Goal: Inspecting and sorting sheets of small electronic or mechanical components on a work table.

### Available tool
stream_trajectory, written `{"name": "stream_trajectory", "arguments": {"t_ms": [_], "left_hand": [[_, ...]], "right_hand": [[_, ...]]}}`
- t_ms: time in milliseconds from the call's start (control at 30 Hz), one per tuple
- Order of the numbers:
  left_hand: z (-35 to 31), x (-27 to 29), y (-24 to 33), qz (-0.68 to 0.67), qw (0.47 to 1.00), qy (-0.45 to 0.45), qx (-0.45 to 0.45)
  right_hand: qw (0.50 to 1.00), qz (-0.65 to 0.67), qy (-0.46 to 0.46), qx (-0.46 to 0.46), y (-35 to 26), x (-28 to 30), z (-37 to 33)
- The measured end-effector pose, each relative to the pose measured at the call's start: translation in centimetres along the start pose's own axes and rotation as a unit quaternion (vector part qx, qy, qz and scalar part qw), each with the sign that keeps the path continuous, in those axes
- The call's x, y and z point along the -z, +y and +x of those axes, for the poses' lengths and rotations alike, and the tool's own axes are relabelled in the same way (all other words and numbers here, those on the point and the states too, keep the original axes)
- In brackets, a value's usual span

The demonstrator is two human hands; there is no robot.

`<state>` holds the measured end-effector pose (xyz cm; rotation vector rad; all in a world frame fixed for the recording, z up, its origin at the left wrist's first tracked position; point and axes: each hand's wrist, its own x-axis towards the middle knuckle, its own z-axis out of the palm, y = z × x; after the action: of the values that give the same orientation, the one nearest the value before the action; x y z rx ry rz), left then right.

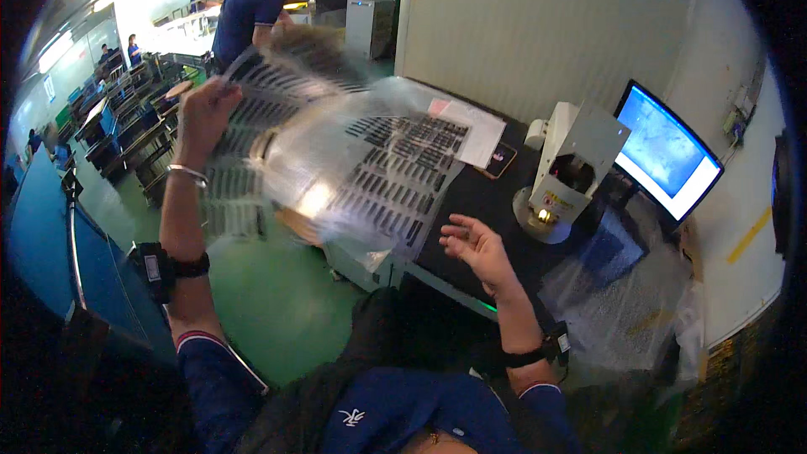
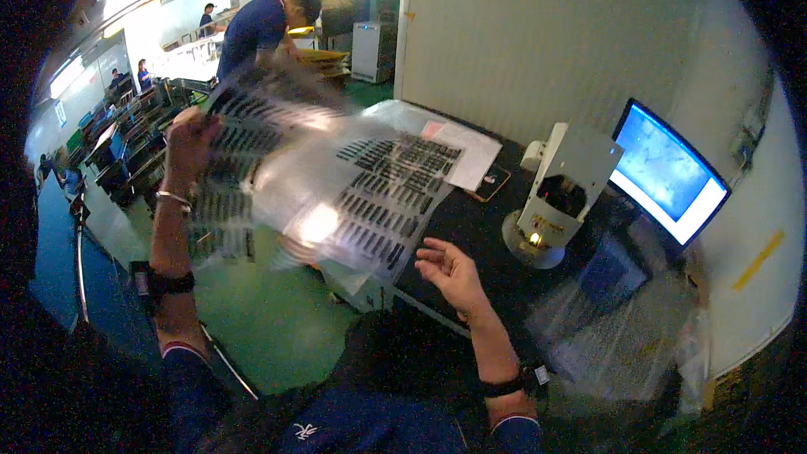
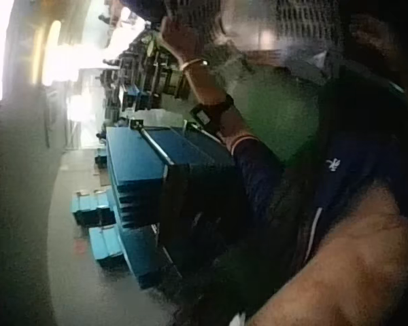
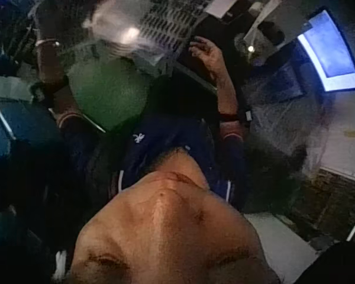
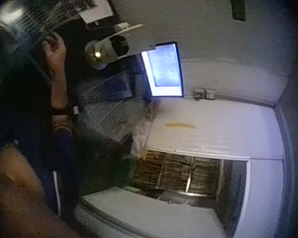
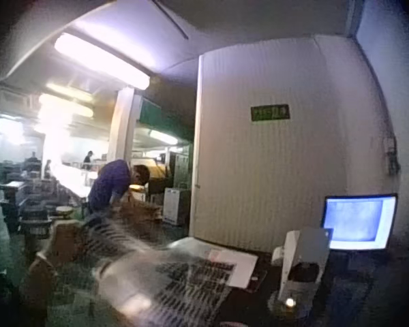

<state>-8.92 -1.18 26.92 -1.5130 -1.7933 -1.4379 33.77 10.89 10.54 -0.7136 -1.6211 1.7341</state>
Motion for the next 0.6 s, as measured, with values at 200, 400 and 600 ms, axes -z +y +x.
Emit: {"name": "stream_trajectory", "arguments": {"t_ms": [200, 400, 600], "left_hand": [[4.6, 3.6, 4.9, 0.084, 0.971, -0.150, -0.166], [7.4, 5.4, 10.2, 0.010, 0.964, -0.244, -0.101], [7.9, 3.3, 11.2, -0.155, 0.925, -0.306, -0.165]], "right_hand": [[0.962, -0.200, 0.089, 0.162, -3.3, -0.3, 1.2], [0.762, -0.480, 0.153, 0.407, -5.8, -2.5, 2.9], [0.949, -0.221, 0.008, 0.224, -4.7, -0.7, 3.1]]}}
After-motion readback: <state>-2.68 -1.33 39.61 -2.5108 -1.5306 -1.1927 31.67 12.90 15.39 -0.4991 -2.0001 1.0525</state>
